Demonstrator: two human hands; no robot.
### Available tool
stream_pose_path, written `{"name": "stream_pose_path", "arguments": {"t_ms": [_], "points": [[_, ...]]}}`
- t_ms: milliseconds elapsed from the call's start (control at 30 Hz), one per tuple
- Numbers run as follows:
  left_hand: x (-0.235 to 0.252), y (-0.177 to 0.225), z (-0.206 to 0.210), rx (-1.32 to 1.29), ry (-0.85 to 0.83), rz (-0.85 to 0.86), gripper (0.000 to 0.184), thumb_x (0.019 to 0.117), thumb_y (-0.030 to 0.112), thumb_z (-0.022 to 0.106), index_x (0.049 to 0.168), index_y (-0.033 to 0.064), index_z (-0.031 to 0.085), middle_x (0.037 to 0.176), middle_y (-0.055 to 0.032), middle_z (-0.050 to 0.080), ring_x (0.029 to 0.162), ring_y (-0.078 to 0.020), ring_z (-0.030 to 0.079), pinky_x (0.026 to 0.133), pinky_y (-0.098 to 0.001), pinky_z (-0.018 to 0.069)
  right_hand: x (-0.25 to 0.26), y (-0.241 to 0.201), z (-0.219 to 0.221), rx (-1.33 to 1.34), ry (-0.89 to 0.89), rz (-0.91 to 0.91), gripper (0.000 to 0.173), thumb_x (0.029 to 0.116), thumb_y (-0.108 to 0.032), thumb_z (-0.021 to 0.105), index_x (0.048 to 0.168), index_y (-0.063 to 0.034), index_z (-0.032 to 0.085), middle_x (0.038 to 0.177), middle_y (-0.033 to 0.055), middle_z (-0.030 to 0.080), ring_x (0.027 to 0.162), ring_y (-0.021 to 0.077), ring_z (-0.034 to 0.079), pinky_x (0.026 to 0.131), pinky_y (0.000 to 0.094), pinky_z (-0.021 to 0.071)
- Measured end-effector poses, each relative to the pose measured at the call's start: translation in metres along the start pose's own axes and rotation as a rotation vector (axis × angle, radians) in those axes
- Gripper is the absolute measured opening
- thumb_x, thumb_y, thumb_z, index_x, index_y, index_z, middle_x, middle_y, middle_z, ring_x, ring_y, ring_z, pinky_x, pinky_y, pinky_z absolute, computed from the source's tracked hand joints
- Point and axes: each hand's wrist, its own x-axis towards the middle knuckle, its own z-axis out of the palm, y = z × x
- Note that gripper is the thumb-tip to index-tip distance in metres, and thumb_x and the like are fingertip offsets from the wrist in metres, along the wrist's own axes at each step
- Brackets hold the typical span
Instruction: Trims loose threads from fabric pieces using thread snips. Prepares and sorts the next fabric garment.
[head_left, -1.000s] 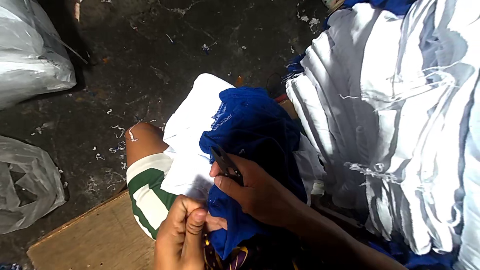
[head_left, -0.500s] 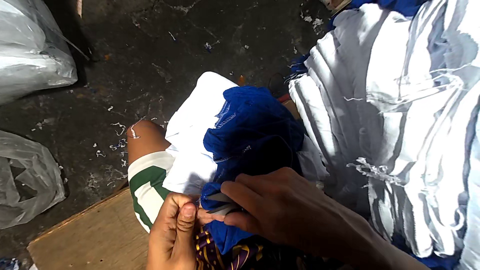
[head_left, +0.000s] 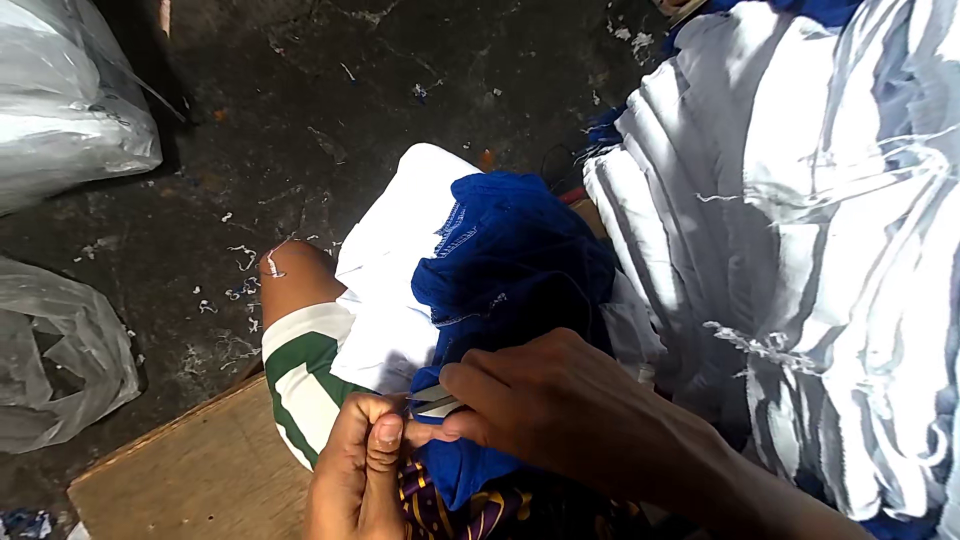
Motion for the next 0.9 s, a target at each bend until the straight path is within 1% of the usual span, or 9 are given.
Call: {"name": "stream_pose_path", "arguments": {"t_ms": [200, 333, 400, 533, 600, 700, 767, 833, 900], "points": [[0.001, 0.0, -0.001, -0.026, 0.018, 0.004, 0.019, 0.1119, 0.024, 0.038, 0.103, 0.0138, 0.051, 0.089, 0.0102, 0.071, 0.081, -0.0027, 0.071, 0.077, -0.024, 0.062, 0.0, -0.002, 0.002, 0.018, 0.016, 0.037, 0.035, 0.1063, -0.04, 0.048, 0.091, -0.0133, 0.064, 0.065, -0.0042, 0.051, 0.048, 0.0084, 0.048, 0.039, 0.0232, 0.033], [0.003, 0.001, -0.005, -0.057, -0.028, 0.022, 0.022, 0.1119, 0.027, 0.036, 0.104, 0.0141, 0.052, 0.092, 0.0082, 0.073, 0.083, -0.0056, 0.074, 0.078, -0.0253, 0.0635, 0.0, -0.005, 0.01, 0.145, 0.026, 0.215, 0.035, 0.1007, -0.046, 0.054, 0.102, -0.014, 0.068, 0.069, -0.0054, 0.057, 0.051, 0.0058, 0.052, 0.042, 0.0227, 0.0385], [0.004, 0.001, -0.008, -0.076, -0.039, 0.015, 0.022, 0.1116, 0.028, 0.037, 0.105, 0.0139, 0.053, 0.094, 0.0072, 0.073, 0.084, -0.0075, 0.074, 0.079, -0.0277, 0.0643, -0.002, -0.009, 0.015, 0.203, 0.036, 0.268, 0.035, 0.1001, -0.045, 0.055, 0.105, -0.0129, 0.068, 0.071, -0.0038, 0.059, 0.054, 0.0073, 0.054, 0.044, 0.0241, 0.0412], [0.006, 0.001, -0.012, -0.075, -0.05, 0.02, 0.02, 0.1116, 0.025, 0.038, 0.104, 0.015, 0.054, 0.095, 0.0082, 0.072, 0.084, -0.0062, 0.073, 0.079, -0.0272, 0.0637, -0.003, -0.011, 0.011, 0.24, 0.045, 0.272, 0.047, 0.1049, -0.052, 0.044, 0.116, -0.0112, 0.064, 0.077, -0.0027, 0.061, 0.057, 0.0078, 0.057, 0.045, 0.0245, 0.0435], [0.006, 0.0, -0.012, -0.091, -0.065, 0.033, 0.021, 0.1112, 0.027, 0.039, 0.104, 0.0151, 0.055, 0.098, 0.006, 0.073, 0.085, -0.0086, 0.074, 0.08, -0.0285, 0.0643, -0.004, -0.01, 0.005, 0.178, 0.032, 0.225, 0.04, 0.1068, -0.046, 0.042, 0.109, -0.012, 0.062, 0.075, -0.0037, 0.057, 0.055, 0.007, 0.054, 0.043, 0.0235, 0.0411], [0.007, -0.001, -0.012, -0.104, -0.074, 0.045, 0.022, 0.1096, 0.032, 0.042, 0.103, 0.0167, 0.058, 0.103, 0.0046, 0.073, 0.089, -0.0091, 0.074, 0.081, -0.0283, 0.0638, -0.005, -0.009, 0.001, 0.064, 0.052, 0.143, 0.026, 0.1037, -0.034, 0.049, 0.095, -0.0144, 0.064, 0.07, -0.0044, 0.054, 0.051, 0.0076, 0.05, 0.04, 0.0231, 0.0355], [0.007, -0.001, -0.013, -0.082, -0.076, 0.05, 0.022, 0.1087, 0.034, 0.044, 0.101, 0.0194, 0.058, 0.107, 0.0072, 0.071, 0.092, -0.0055, 0.072, 0.082, -0.026, 0.0625, -0.005, -0.008, 0.001, 0.036, 0.07, 0.109, 0.022, 0.1027, -0.029, 0.05, 0.094, -0.0148, 0.066, 0.068, -0.0044, 0.055, 0.05, 0.008, 0.051, 0.04, 0.023, 0.0355], [0.007, -0.001, -0.013, -0.075, -0.081, 0.056, 0.022, 0.1085, 0.035, 0.044, 0.1, 0.0202, 0.059, 0.109, 0.0082, 0.07, 0.095, -0.0044, 0.071, 0.083, -0.0259, 0.0623, -0.003, -0.008, 0.002, 0.064, 0.081, 0.1, 0.027, 0.1052, -0.034, 0.05, 0.095, -0.0134, 0.065, 0.068, -0.0035, 0.055, 0.05, 0.0082, 0.052, 0.04, 0.0227, 0.0362], [0.006, 0.0, -0.014, -0.068, -0.079, 0.054, 0.022, 0.1085, 0.034, 0.045, 0.1, 0.0204, 0.059, 0.108, 0.009, 0.069, 0.096, -0.0027, 0.069, 0.085, -0.0241, 0.0601, -0.002, -0.009, 0.003, 0.102, 0.072, 0.109, 0.038, 0.1045, -0.046, 0.049, 0.097, -0.0122, 0.066, 0.07, -0.0027, 0.055, 0.051, 0.0085, 0.051, 0.04, 0.0229, 0.0356]]}}
